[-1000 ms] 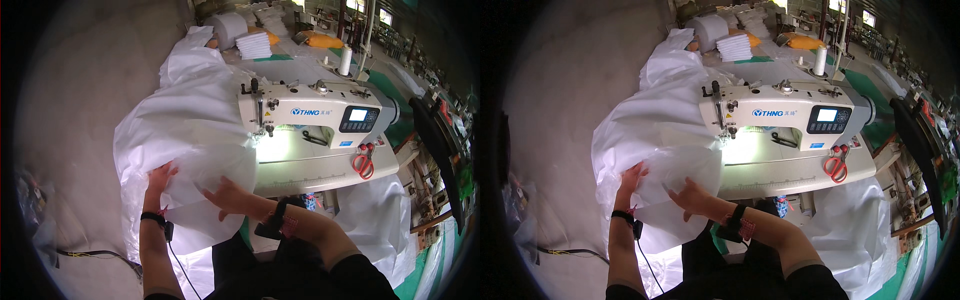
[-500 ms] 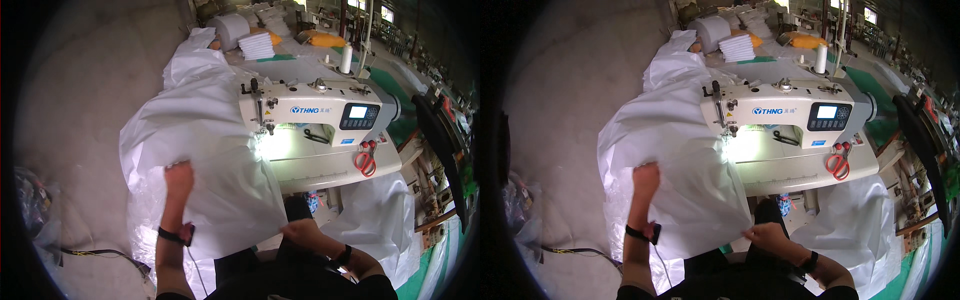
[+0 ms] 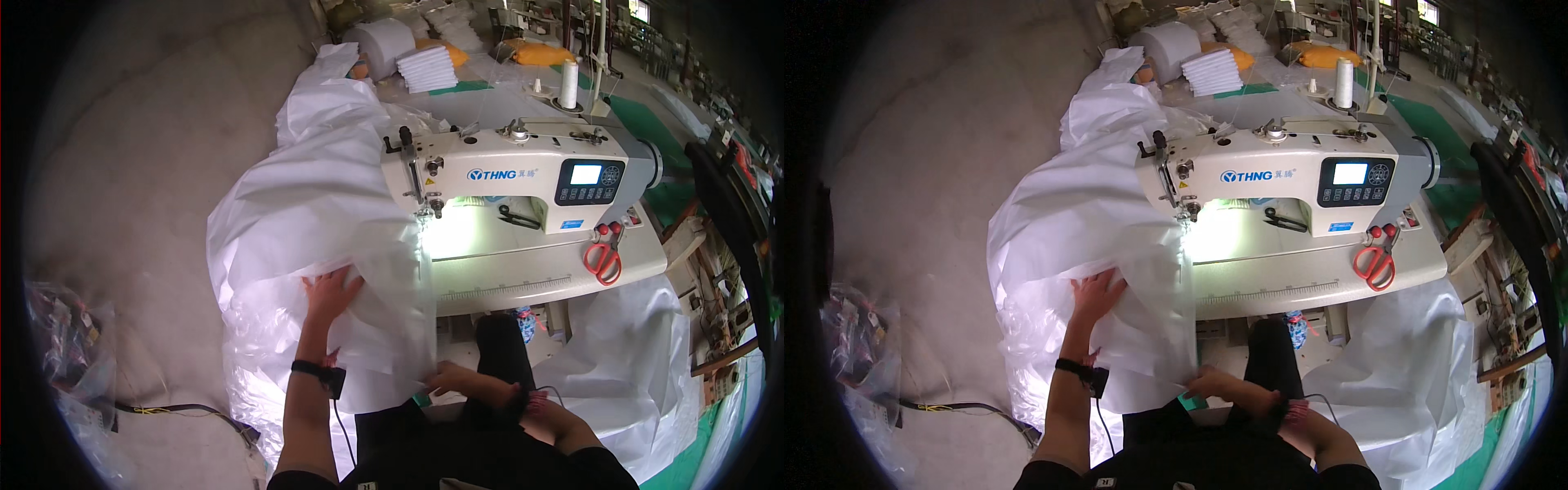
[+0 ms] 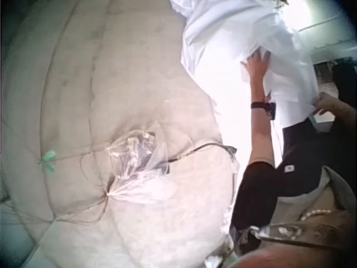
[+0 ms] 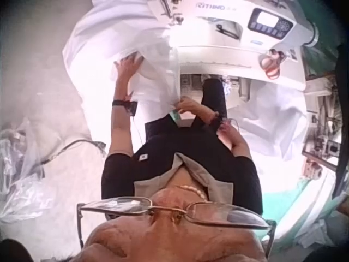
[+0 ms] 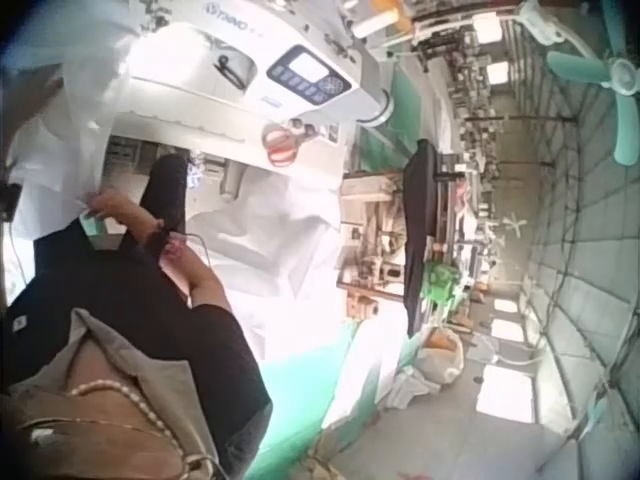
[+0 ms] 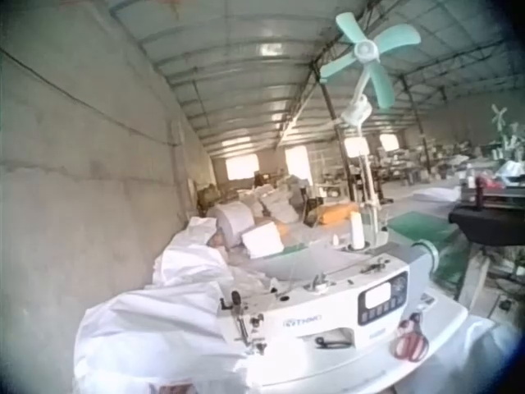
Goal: Use an industrial sewing machine to join or edge large white plastic/synthetic sheets.
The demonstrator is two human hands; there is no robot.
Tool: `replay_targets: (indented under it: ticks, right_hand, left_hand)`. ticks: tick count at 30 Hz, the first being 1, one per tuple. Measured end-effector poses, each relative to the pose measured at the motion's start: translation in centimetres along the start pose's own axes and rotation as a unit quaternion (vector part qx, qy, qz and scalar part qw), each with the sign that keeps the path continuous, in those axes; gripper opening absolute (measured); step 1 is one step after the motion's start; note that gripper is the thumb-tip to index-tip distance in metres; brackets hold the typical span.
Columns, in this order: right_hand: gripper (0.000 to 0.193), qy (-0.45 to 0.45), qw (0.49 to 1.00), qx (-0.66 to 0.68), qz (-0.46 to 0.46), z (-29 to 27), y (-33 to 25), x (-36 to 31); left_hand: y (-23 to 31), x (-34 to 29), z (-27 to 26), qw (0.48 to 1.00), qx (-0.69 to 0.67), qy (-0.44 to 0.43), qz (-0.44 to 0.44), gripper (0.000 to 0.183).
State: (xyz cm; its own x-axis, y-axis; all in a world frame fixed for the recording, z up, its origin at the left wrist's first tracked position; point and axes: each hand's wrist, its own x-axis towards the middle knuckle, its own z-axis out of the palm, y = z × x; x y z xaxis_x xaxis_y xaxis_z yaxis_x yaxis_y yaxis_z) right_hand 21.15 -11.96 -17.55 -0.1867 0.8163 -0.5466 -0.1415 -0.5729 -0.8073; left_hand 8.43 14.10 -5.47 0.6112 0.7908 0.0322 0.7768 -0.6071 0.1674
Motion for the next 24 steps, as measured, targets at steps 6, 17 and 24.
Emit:
replay_targets:
  ticks: [6,17,24]
  right_hand:
    - [0.031,-0.149,0.953,-0.052,-0.259,7.5,-0.3,6.3]
    - [0.057,0.130,0.890,-0.437,0.017,0.2,-1.8,-4.4]
    - [0.038,0.536,0.601,-0.521,-0.283,-0.8,-13.9,-1.8]
  left_hand:
    - [-2.5,5.3,-0.8,0.997,-0.020,-0.031,0.063,0.055]
    - [2.3,-6.6,-1.5,0.985,0.162,0.009,0.053,0.028]
    - [8.5,-4.8,-1.3,0.984,-0.003,0.113,0.140,0.016]
